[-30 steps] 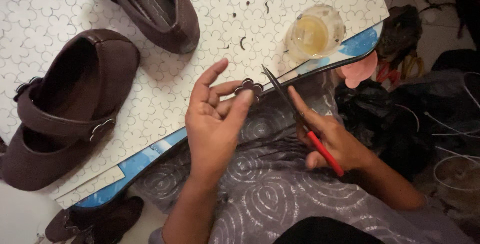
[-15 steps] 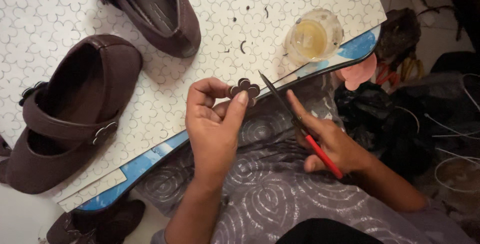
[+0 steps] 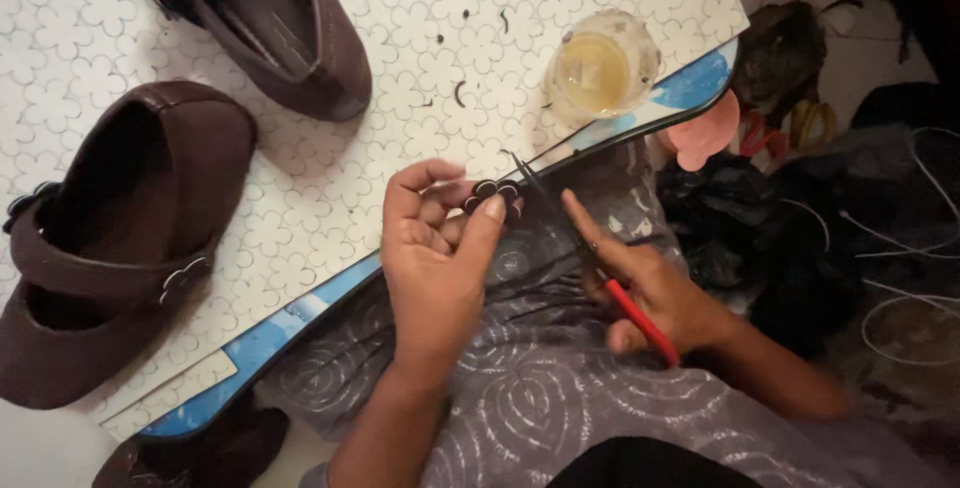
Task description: The person trims the edges of a small flower-shaped shoe decoration using scissors. They then place the trimmed decoration onto the strap of a brown shoe.
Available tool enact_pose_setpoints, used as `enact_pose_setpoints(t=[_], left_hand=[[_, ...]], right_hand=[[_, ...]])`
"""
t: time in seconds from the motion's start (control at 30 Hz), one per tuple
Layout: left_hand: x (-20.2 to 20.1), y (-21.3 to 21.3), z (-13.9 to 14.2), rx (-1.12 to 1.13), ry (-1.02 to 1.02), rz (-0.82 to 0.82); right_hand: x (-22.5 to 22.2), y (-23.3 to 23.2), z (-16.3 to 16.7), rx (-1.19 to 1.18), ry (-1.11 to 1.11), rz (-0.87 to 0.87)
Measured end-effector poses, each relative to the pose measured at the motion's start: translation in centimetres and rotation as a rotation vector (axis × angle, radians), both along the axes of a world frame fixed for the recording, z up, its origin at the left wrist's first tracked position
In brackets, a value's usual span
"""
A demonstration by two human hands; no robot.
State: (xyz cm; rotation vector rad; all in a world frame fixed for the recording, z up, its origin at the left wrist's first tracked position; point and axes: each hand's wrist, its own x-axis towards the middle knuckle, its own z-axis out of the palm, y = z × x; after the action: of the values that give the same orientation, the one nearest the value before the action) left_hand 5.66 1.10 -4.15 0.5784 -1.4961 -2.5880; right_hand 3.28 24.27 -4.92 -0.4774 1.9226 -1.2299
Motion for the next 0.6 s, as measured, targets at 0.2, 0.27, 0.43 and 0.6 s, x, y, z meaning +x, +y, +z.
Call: enact_pose_setpoints(t=[0.2,0.27,0.43,0.6], left_hand=[[0.3,0.8,-0.3,-0.011,-0.029,-0.067],[0.3,1.0,-0.4,0.018,-0.050,-0.084],[0.3,1.2,0.0,0.016,-0.080,-0.081],[0.4,1.6,1.1,0.029,-0.102,-0.088]], right_hand=[[-0.1,-0.9,-0.1,-0.091,-0.025,0.035],[0.0,-1.1,0.1,-0.116,-0.011,0.030],[-0.2,-1.5,0.4,-0.086,-0.010,0.022],[-0.2,-1.7,0.6,-0.087,0.049,-0.004]])
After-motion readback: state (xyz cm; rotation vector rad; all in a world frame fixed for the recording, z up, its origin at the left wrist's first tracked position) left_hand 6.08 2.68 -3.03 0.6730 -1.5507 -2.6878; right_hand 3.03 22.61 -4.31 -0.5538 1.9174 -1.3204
